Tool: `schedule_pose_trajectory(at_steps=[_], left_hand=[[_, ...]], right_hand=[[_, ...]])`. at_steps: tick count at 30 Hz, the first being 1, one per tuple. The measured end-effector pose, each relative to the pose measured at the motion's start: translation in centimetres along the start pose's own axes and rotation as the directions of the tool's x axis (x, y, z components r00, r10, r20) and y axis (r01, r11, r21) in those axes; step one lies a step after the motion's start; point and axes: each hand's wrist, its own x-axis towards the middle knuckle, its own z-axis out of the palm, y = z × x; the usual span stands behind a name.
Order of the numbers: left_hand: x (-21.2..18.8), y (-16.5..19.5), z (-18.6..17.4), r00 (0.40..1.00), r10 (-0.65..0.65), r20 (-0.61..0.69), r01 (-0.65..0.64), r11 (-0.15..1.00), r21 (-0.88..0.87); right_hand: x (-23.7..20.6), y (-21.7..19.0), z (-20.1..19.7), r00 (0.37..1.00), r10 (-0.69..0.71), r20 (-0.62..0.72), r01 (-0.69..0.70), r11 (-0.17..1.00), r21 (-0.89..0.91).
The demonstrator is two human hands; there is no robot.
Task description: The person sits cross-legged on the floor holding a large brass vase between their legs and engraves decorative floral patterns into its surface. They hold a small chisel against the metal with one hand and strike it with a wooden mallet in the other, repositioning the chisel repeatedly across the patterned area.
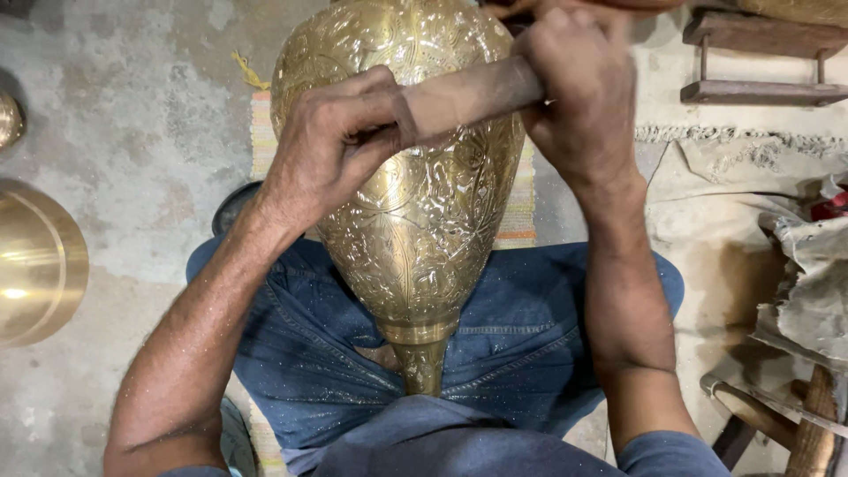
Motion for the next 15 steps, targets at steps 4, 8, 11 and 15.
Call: schedule_pose_trajectory(at_steps=[4,8,11,15], left_hand=[[0.10,-0.22,0.15,1.000,-0.001,0.009,0.001,1.000,0.015],[0.24,-0.01,0.10,1.000,0.008,0.005,-0.008,1.000,0.008],[0.30,0.30,-0.19,0.999,-0.031,0.028,0.032,0.999,-0.017],[0.70,0.45,-0.62,0.999,0.016,0.030,-0.016,1.000,0.014]], right_hand=[[0.54,-0.12,0.27,0.950,-0.283,-0.133,0.291,0.956,0.046],[0.81,-0.25,0.01,0.784,-0.619,-0.044,0.503,0.676,-0.538],[0.84,-0.09,-0.13,0.981,-0.149,-0.122,0.175,0.953,0.247],[0.68,0.45,-0.31,0.881,-0.470,-0.054,0.437,0.853,-0.287]])
